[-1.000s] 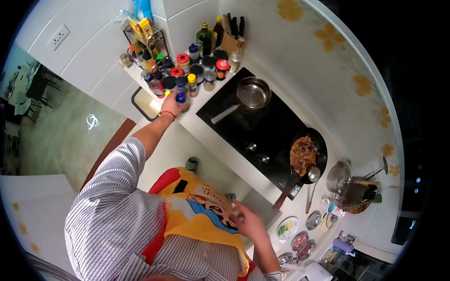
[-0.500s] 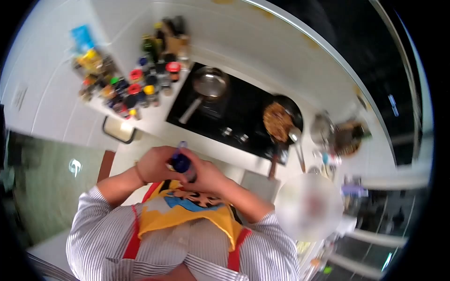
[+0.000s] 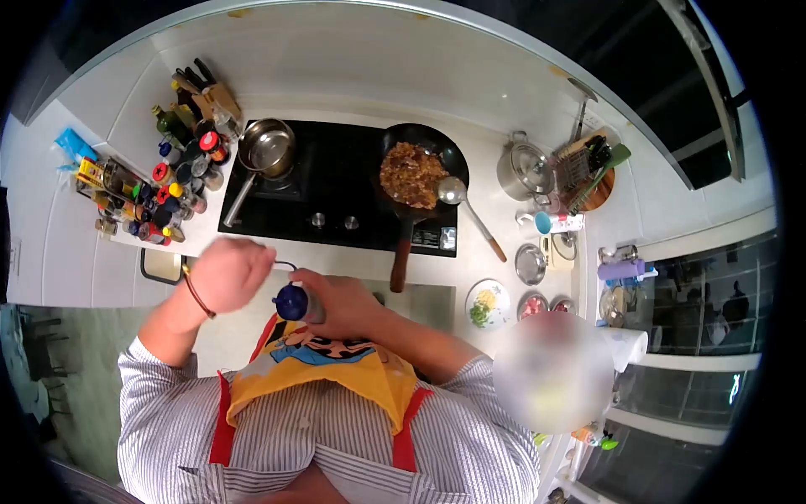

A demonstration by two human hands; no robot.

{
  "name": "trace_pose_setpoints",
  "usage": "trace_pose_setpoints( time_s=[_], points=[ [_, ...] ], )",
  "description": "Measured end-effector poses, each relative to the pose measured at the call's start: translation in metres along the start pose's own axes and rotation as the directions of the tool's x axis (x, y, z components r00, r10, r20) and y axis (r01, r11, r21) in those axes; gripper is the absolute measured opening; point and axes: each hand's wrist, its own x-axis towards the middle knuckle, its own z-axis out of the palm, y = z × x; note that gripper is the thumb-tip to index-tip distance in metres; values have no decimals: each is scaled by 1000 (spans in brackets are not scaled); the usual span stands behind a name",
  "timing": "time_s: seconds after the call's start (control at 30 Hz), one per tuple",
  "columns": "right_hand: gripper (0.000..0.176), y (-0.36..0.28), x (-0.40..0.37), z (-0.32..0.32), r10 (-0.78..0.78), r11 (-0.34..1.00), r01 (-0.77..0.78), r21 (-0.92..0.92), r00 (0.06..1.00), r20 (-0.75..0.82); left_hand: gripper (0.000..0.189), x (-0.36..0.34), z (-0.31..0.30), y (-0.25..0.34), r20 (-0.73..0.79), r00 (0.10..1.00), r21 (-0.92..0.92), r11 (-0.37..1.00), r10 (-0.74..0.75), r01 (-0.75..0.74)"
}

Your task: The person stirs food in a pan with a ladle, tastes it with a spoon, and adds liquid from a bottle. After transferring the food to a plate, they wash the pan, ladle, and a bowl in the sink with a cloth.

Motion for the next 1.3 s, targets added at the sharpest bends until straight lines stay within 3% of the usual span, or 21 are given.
trace_pose_setpoints(
  time_s=[0.07,0.13,0.17,0.2,0.3,0.33,0.4,0.47,0.5,0.53,0.63,0.7,0.83,0.9,0.93,1.0,1.07,1.13,1.2,1.23,1.3],
  points=[
    [85,20,-24,-15,-61,996,63,60,998,-24,46,37,3,18,213,965,53,988,-153,145],
    [82,31,-42,-31,-113,986,118,116,993,-46,64,75,36,3,440,870,-61,959,-222,275],
    [78,30,-49,-43,-60,991,64,115,998,-35,77,92,52,-5,539,776,-170,860,-328,481],
    [74,30,-53,-57,-9,994,12,109,1000,-26,80,97,74,-17,467,800,-269,802,-376,534],
    [74,56,-65,-122,213,973,-200,116,971,-113,71,76,102,-37,314,803,-279,759,-506,588],
    [76,70,-65,-150,245,966,-254,-47,958,-151,67,58,111,-44,309,780,-324,711,-545,625],
    [76,122,-60,-199,168,935,-214,-284,969,-179,54,8,143,-73,335,699,-348,606,-632,715],
    [65,167,-43,-234,193,762,-235,-603,972,-134,50,-52,183,-100,297,628,-215,590,-719,778],
    [54,190,-33,-244,274,578,-273,-769,953,-132,52,-72,187,-92,308,582,-153,565,-753,811],
    [54,207,-21,-251,266,576,-261,-775,956,-125,53,-94,199,-91,330,517,-145,499,-790,855],
    [43,238,23,-256,311,405,-110,-908,950,24,57,-156,236,-90,386,366,-96,357,-847,929],
    [15,240,58,-242,260,397,49,-917,952,163,57,-187,255,-80,369,281,-95,264,-886,960],
    [17,281,127,-221,303,358,-57,-932,951,58,57,-244,293,-61,380,130,-76,109,-916,991],
    [42,324,144,-231,490,288,-459,-840,825,-283,57,-261,302,-47,394,84,-99,49,-915,994],
    [42,321,137,-242,489,290,-457,-841,826,-281,57,-269,306,-41,405,70,-120,23,-911,992],
    [62,305,121,-268,743,218,-400,-890,660,-114,57,-279,313,-29,412,50,-149,-13,-910,989],
    [69,280,104,-274,764,293,-404,-867,643,-41,56,-288,320,-25,422,36,-180,-45,-906,983],
    [76,274,83,-276,776,359,-411,-838,631,23,56,-288,326,-30,448,43,-81,8,-893,997],
    [84,285,55,-277,554,729,-479,-490,833,10,55,-270,314,-36,449,75,-37,65,-890,997],
    [84,297,43,-272,552,730,-478,-489,834,8,53,-256,305,-39,446,126,-66,108,-886,992],
    [85,321,23,-252,321,944,-329,-17,931,-172,48,-223,284,-45,383,247,-120,217,-890,969]
  ],
)
